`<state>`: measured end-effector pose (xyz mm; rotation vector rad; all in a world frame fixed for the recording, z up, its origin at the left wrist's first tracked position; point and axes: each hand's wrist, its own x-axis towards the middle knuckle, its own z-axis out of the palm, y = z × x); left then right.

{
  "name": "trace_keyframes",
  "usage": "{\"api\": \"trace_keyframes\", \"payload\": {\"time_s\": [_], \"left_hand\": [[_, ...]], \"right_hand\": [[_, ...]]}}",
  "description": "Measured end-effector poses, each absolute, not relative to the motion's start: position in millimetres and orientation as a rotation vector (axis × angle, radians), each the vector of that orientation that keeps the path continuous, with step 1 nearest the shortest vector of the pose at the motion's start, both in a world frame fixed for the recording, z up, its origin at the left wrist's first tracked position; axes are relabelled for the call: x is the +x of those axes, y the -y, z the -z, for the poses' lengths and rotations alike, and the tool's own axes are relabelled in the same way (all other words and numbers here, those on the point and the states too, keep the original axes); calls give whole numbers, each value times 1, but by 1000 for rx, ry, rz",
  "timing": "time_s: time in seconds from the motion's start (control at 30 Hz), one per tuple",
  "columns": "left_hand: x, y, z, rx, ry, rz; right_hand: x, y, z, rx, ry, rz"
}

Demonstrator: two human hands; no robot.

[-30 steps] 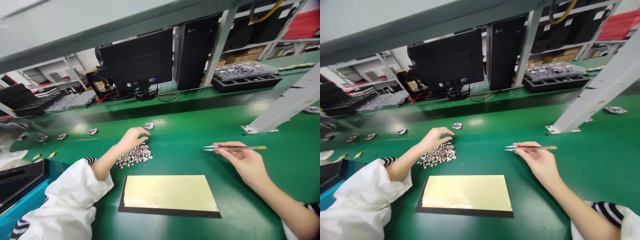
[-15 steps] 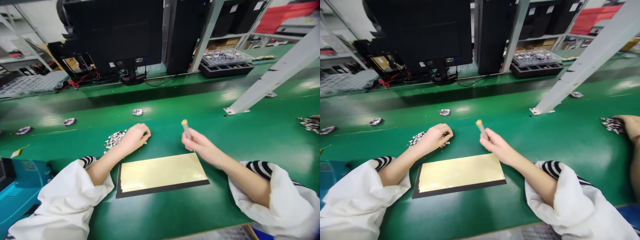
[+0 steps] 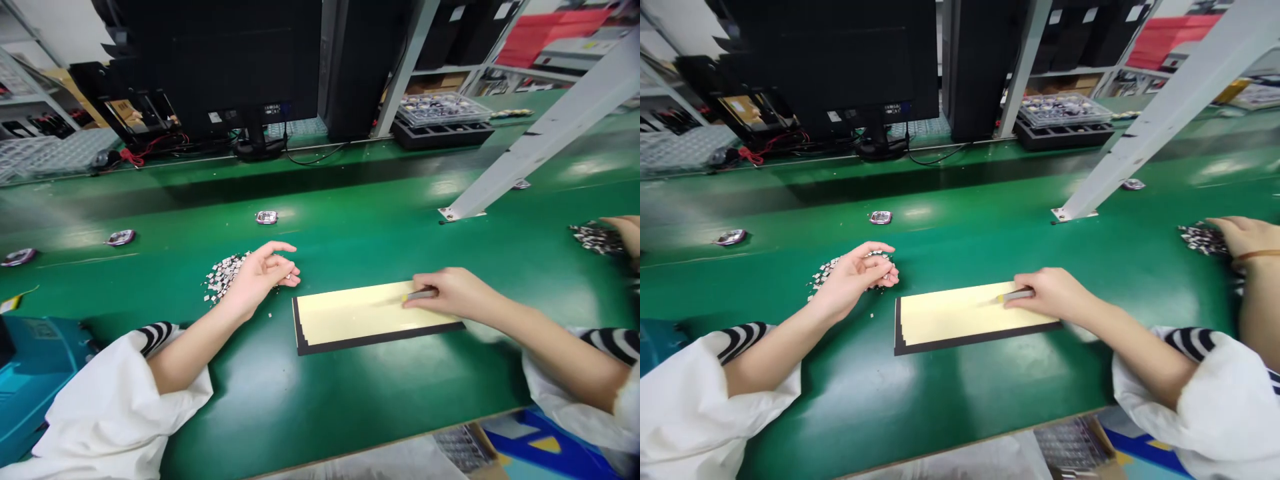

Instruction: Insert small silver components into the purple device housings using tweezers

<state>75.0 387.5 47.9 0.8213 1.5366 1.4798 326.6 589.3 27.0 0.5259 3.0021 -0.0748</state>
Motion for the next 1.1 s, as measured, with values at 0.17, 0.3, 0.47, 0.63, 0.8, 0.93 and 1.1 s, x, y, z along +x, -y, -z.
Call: {"api": "trace_keyframes", "payload": {"time_s": [0.17, 0.3, 0.47, 0.63, 0.8, 0.93, 1.1], "left_hand": [[79, -382, -39, 735, -1653, -1599], [89, -389, -24, 733, -1641, -1629], [104, -392, -6, 885, -1577, -1409], [105, -392, -2, 927, -1539, -1438], [106, -394, -3, 934, -1593, -1400], [106, -395, -2, 937, -1593, -1371], [103, -395, 1, 906, -1563, -1389]], "right_hand": [[303, -544, -47, 566, -3172, 66], [261, -490, -41, 133, -3222, 291], [237, -458, -15, 10, -3110, 402], [239, -447, -7, 64, -3126, 366], [240, -440, -13, 69, -3110, 360], [235, -441, -16, 102, -3095, 456], [228, -450, -17, 231, -3064, 749]]}}
